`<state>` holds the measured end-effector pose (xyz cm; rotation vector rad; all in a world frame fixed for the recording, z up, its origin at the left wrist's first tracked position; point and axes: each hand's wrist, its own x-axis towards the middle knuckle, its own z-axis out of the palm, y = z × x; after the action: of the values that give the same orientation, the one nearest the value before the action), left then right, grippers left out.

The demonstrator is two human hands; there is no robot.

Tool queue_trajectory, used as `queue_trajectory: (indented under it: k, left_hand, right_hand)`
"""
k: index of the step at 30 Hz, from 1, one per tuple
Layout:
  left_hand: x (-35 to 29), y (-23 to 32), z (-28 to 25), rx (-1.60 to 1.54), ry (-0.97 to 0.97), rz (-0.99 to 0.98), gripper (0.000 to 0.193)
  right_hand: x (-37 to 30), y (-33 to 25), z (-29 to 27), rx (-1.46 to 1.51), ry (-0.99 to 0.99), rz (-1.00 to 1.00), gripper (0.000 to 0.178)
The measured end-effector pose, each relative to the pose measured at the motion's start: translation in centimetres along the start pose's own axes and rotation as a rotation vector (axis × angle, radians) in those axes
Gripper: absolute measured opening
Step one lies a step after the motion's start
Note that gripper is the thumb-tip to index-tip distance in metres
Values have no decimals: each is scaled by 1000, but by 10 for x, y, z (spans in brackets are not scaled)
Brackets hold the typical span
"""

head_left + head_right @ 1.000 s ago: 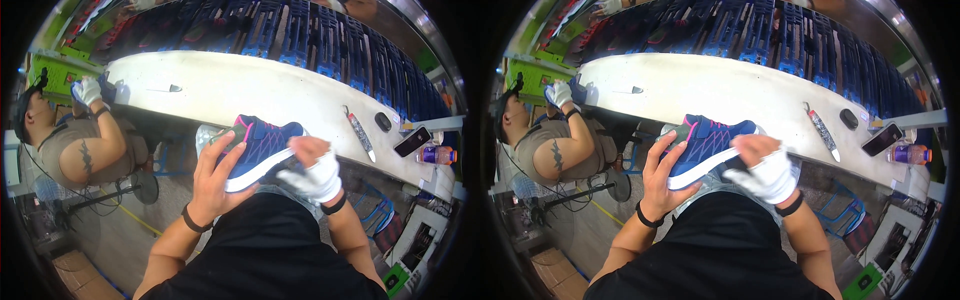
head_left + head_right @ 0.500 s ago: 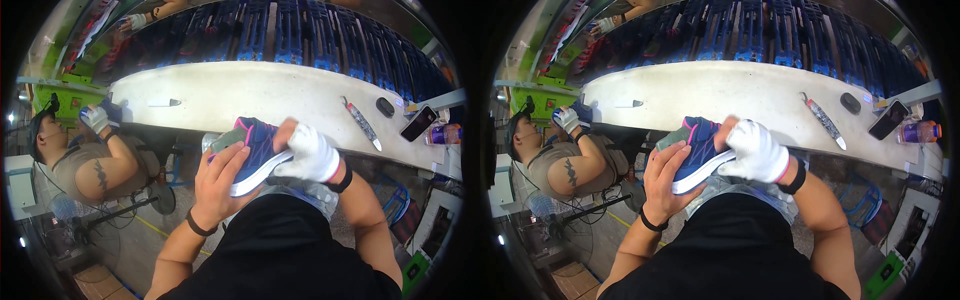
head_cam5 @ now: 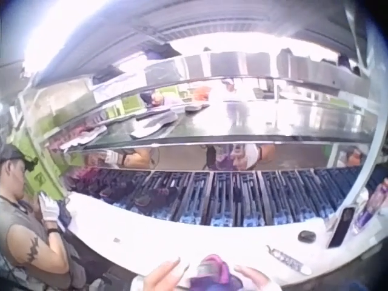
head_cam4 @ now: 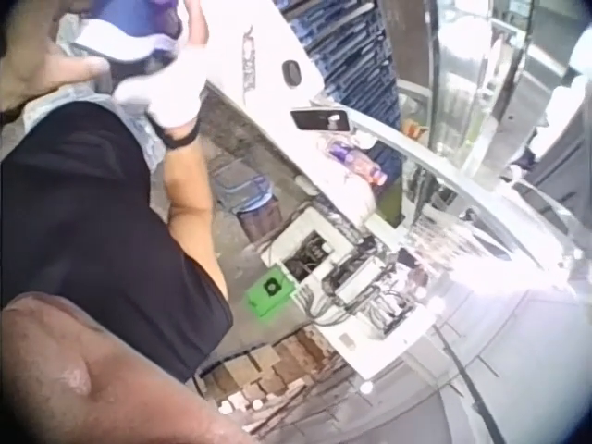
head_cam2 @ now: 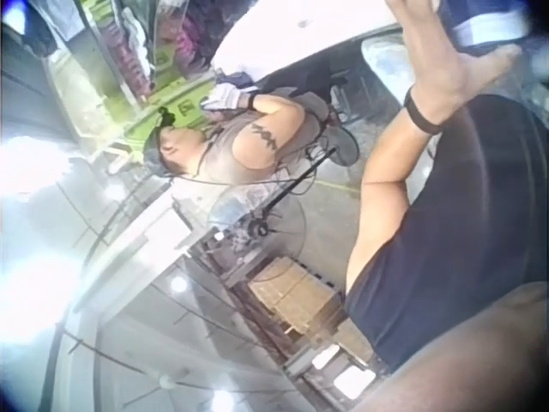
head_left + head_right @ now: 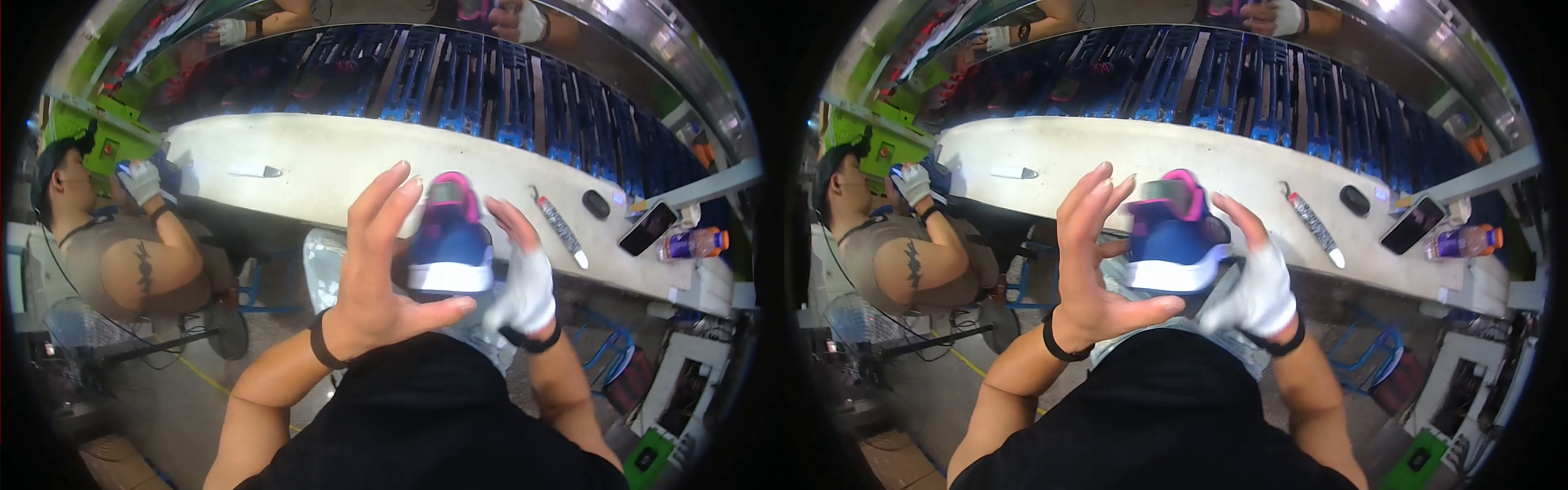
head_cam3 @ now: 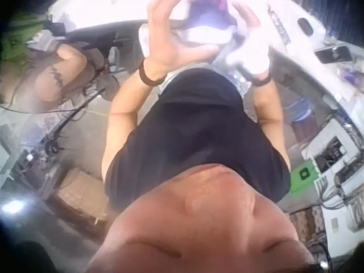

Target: Checking and assembling shoe components on a production line.

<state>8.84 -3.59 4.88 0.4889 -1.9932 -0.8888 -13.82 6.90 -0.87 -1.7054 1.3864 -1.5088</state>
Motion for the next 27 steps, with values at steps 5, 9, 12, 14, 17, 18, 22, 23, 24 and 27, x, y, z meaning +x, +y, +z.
queue_trajectory:
  k: [5,9,12,14,17,18,22,23,24,27]
  left_hand:
    - [5,-53,18,-289,45,-75,68]
    - [-6,-140,21,-97,120,-340,31]
    - [-20,-176,37,64,100,-419,18]
    - [-23,-181,43,175,70,-398,14]
    - [-20,-177,46,332,-56,-307,12]
    - [-21,-177,46,343,-51,-281,11]
    - [-29,-181,40,309,-76,-265,20]
    - [-31,-182,39,313,-78,-271,20]
    - [-29,-178,39,207,-81,-241,34]
    - [-24,-128,37,3,-172,10,88]
  right_hand:
    - [-42,-27,-13,95,324,129,130]
    - [-54,-27,-30,148,387,147,124]
    - [-67,-24,-33,156,437,179,123]
    - [-74,-21,-36,77,425,174,123]
    - [-79,-19,-34,57,464,189,122]
    - [-80,-18,-34,48,470,204,125]
    - [-77,-28,-28,93,463,251,128]
    - [-75,-28,-28,98,461,256,128]
    - [-73,-27,-31,49,379,156,123]
    - [-68,-30,-29,-132,236,-9,117]
